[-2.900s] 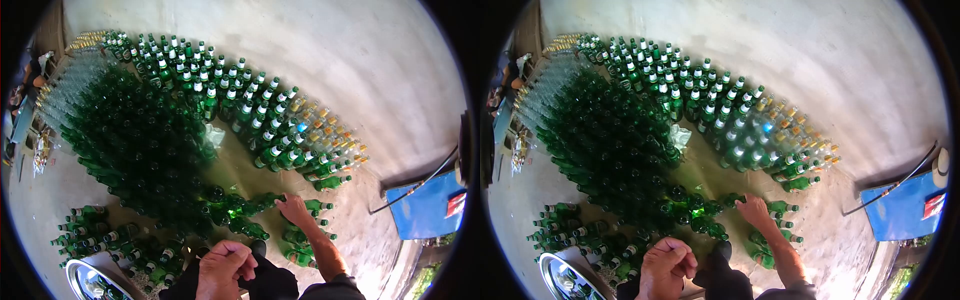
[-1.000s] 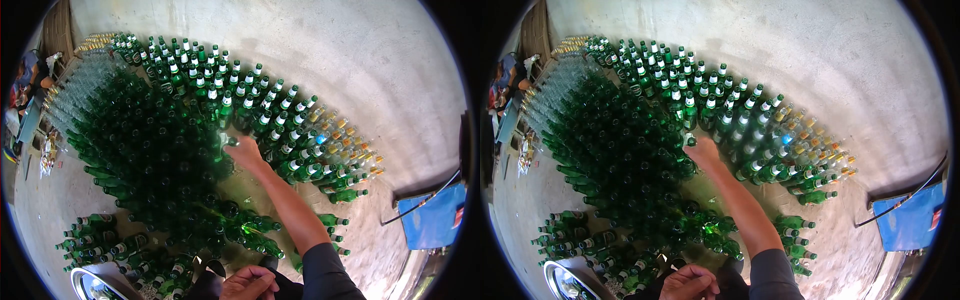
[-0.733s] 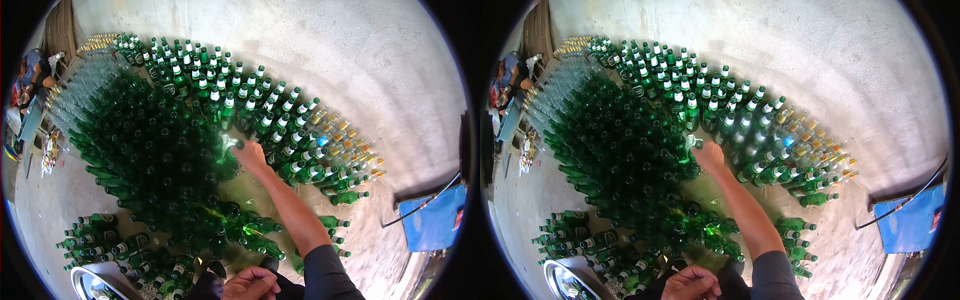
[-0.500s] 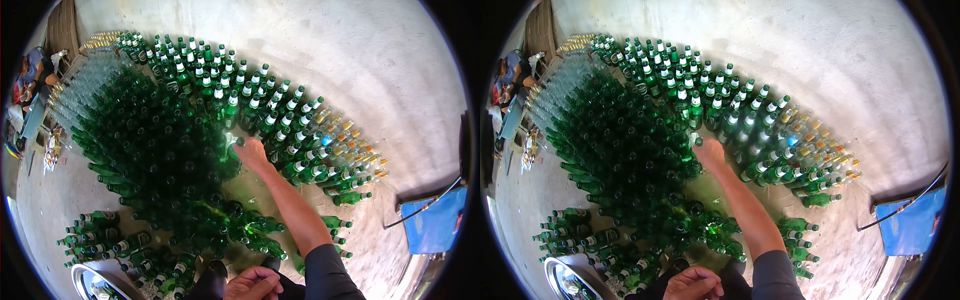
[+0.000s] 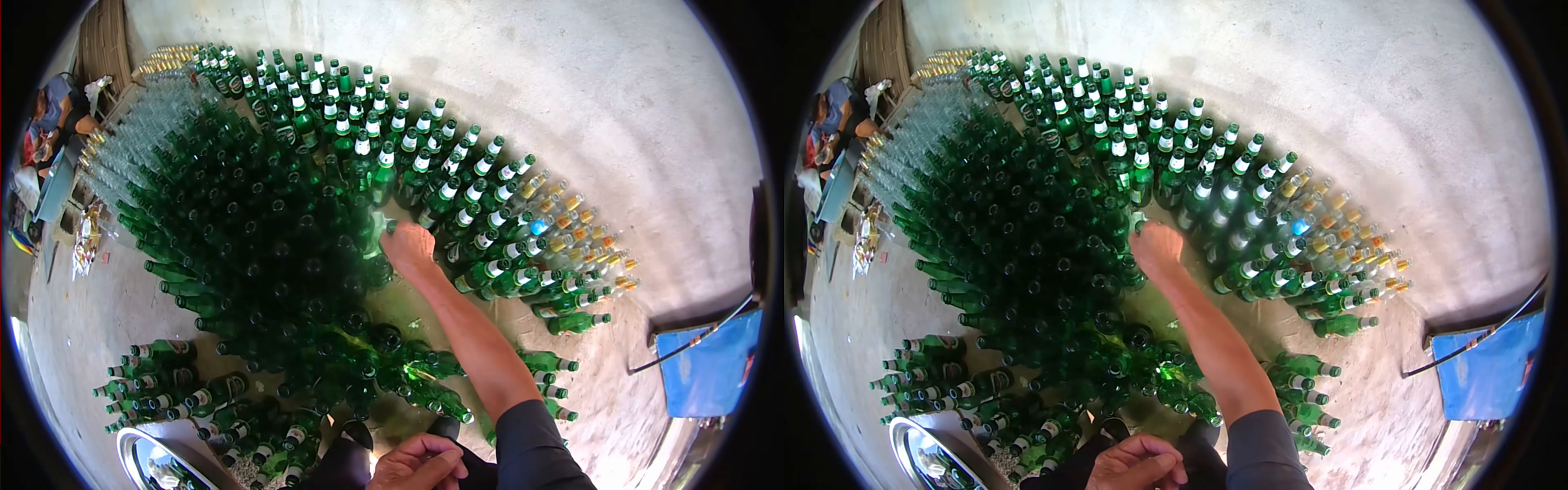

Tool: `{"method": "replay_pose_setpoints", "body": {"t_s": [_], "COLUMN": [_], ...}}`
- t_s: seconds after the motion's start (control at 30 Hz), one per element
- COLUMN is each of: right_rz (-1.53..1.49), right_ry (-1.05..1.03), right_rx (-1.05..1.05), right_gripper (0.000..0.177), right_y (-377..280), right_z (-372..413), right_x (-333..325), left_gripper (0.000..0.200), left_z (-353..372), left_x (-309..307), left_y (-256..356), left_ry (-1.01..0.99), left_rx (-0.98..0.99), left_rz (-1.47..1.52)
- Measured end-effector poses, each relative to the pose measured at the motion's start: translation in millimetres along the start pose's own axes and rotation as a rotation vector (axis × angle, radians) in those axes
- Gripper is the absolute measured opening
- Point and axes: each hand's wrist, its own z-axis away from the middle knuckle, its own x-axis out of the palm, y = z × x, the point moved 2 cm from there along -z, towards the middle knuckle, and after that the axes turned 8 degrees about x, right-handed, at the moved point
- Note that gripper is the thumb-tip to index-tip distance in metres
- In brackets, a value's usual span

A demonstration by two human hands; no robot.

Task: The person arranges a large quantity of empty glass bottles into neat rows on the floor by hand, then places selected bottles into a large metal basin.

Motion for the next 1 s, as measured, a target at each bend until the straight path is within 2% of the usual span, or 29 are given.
{"method": "replay_pose_setpoints", "body": {"t_s": [0.17, 0.23, 0.37, 0.43, 0.63, 0.77, 1.0], "right_rz": [0.017, 0.029, 0.052, 0.041, -0.009, -0.055, -0.080], "right_ry": [0.043, -0.016, -0.016, -0.089, -0.047, 0.061, -0.003], "right_rx": [-0.019, 0.069, 0.095, 0.200, 0.255, 0.261, 0.219], "right_gripper": [0.035, 0.039, 0.041, 0.051, 0.055, 0.051, 0.054], "right_y": [-7, -4, -8, -10, 7, 12, -4], "right_z": [4, 4, 9, 12, 9, 7, -1], "right_x": [-3, -6, -17, -26, -21, -20, -14], "left_gripper": [0.010, 0.010, 0.009, 0.010, 0.009, 0.009, 0.009], "left_z": [2, 1, 2, 2, 4, 5, 6], "left_x": [-1, -1, -2, -3, -3, -6, -5], "left_y": [3, 3, 3, 1, 2, 0, -1], "left_ry": [0.000, -0.016, -0.017, -0.015, -0.035, -0.027, -0.024], "left_rx": [-0.016, -0.006, -0.016, -0.023, -0.013, -0.026, -0.029], "left_rz": [0.001, 0.006, 0.004, 0.013, 0.001, -0.006, -0.037]}}
